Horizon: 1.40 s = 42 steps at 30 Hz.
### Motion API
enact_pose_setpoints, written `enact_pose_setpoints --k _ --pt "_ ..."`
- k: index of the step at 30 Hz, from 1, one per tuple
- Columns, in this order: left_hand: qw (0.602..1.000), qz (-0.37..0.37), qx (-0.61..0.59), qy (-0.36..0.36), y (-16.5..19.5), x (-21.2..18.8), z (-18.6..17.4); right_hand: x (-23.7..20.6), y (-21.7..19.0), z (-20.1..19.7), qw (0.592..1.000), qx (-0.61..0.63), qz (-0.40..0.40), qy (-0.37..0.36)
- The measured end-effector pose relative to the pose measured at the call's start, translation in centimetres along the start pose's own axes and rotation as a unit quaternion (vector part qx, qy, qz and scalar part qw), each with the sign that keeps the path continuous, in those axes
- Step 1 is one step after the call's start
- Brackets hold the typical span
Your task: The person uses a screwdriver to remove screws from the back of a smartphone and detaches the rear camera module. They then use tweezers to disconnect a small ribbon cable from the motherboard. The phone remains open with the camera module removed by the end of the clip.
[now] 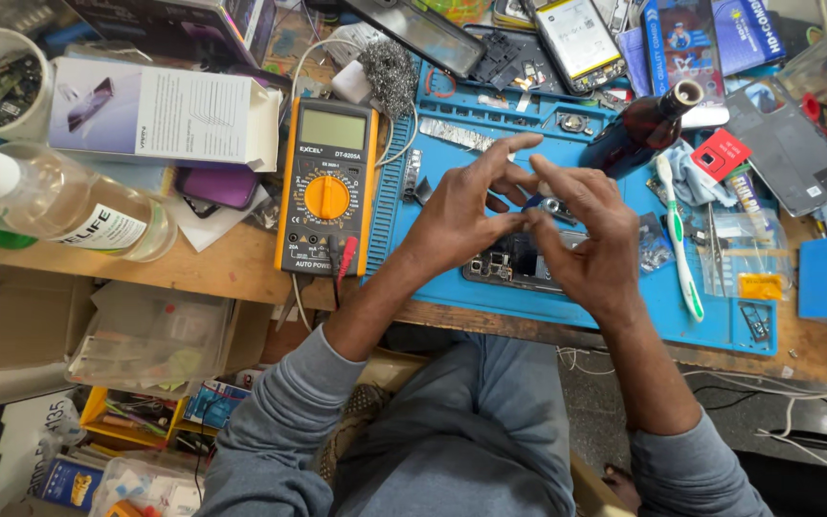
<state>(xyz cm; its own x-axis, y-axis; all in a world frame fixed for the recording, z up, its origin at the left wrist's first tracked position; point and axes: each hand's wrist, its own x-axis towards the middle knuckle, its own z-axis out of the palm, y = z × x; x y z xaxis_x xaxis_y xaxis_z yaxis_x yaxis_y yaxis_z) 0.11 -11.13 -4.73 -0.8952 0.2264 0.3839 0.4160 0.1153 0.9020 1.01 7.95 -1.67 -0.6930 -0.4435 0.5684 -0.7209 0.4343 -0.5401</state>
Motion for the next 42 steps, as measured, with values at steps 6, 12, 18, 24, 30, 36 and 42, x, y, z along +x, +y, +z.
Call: enact_pose_setpoints --k 6,12,18,24,30,36,42 --pt "0.998 -0.053 -0.003 0.014 -0.7 0.4 0.5 0.2 -0.1 0.5 0.999 0.031 0.029 0.007" --pt "1.0 -0.002 0.016 -0.018 -1.2 0.3 0.1 -0.1 -0.1 0.5 0.999 0.034 -0.002 0.005" --pt "0.993 -0.022 0.113 -0.014 -0.9 0.6 0.8 -0.6 -0.2 1.2 0.998 0.015 0.045 0.051" --pt "1.0 -0.006 0.018 -0.01 -0.6 -0.3 -0.1 -0.6 -0.5 0.4 1.0 0.003 0.021 0.02" --pt "0.999 0.013 0.03 -0.02 -0.5 0.1 -0.5 -0.7 -0.3 0.7 0.998 0.053 0.025 0.008" --pt "0.984 0.057 0.168 -0.009 -1.2 -0.9 -0.9 -1.9 1.6 0.9 0.984 0.166 0.046 0.052" --pt "0.966 0.038 0.253 -0.04 -0.9 -0.8 -0.4 -2.7 2.5 0.8 0.977 0.18 0.071 0.092"
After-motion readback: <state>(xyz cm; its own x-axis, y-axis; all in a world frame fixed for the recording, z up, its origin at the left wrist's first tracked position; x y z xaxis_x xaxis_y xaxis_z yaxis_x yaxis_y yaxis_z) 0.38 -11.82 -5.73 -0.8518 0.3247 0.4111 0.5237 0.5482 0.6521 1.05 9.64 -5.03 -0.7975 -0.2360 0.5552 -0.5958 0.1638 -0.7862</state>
